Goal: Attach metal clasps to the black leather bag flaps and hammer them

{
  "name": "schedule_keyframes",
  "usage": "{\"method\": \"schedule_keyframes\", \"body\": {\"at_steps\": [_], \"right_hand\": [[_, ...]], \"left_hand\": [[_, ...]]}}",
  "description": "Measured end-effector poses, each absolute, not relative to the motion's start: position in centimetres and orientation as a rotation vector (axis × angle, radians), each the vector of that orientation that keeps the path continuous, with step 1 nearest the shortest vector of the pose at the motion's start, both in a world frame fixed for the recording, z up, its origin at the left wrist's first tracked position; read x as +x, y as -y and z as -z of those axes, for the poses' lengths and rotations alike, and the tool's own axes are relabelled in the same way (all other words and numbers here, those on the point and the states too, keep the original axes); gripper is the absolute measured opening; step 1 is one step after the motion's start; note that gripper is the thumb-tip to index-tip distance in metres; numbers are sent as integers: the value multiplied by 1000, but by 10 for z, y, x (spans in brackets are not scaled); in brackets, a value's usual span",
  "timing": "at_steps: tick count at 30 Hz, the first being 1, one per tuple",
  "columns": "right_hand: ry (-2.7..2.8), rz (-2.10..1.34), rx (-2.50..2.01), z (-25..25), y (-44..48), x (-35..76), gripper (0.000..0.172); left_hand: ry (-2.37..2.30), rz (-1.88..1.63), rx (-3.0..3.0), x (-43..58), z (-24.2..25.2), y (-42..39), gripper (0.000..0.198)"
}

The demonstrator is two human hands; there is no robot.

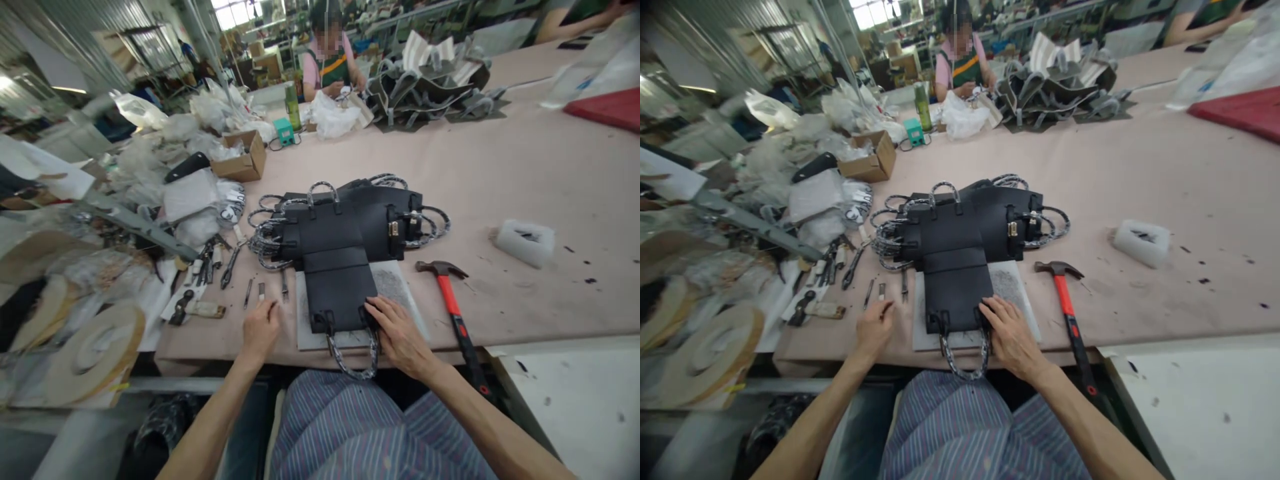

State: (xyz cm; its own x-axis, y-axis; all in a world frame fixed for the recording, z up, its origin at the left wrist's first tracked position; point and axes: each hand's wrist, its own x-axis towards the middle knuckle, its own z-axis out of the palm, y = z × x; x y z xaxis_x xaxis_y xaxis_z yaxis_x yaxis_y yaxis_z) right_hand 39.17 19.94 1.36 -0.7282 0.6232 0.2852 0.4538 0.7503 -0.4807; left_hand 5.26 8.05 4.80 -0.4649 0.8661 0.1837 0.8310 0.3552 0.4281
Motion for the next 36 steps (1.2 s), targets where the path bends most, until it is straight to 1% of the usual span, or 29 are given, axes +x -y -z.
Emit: {"method": "schedule_keyframes", "body": {"at_steps": [3, 5, 9, 13, 16, 18, 20, 23, 27, 29, 32, 34, 36], "right_hand": [[2507, -512, -813, -11, -200, 391, 64], [2501, -508, -807, -11, -200, 391, 65], [2491, -502, -806, -11, -201, 390, 65], [2492, -530, -823, -12, -201, 391, 65], [2488, -555, -832, -17, -200, 390, 62], [2487, -570, -834, -20, -200, 389, 61], [2485, -581, -840, -22, -200, 389, 60], [2477, -585, -846, -23, -199, 388, 59], [2459, -587, -846, -25, -199, 388, 56], [2453, -597, -849, -26, -199, 388, 55], [2446, -613, -859, -26, -200, 388, 57], [2440, -625, -862, -26, -200, 388, 58], [2436, -631, -861, -26, -200, 388, 57]], "left_hand": [[-2685, -455, 1195, 11, -67, -83, 28], [-2701, -329, 1076, -12, -77, -88, 28], [-2681, -202, 1125, -21, -85, -106, 31], [-2577, -179, 1268, 4, -77, -144, 37], [-2516, -37, 1229, 19, -69, -176, 40], [-2483, 61, 1167, 22, -65, -193, 39], [-2433, 113, 1081, 21, -63, -204, 33], [-2309, -46, 810, 18, -65, -206, 24], [-2088, -329, 607, 19, -73, -177, 22], [-1894, -514, 547, 23, -77, -154, 26], [-1621, -855, 451, 39, -80, -126, 38], [-1570, -1030, 479, 59, -80, -118, 47], [-1556, -1205, 546, 84, -79, -119, 50]]}}
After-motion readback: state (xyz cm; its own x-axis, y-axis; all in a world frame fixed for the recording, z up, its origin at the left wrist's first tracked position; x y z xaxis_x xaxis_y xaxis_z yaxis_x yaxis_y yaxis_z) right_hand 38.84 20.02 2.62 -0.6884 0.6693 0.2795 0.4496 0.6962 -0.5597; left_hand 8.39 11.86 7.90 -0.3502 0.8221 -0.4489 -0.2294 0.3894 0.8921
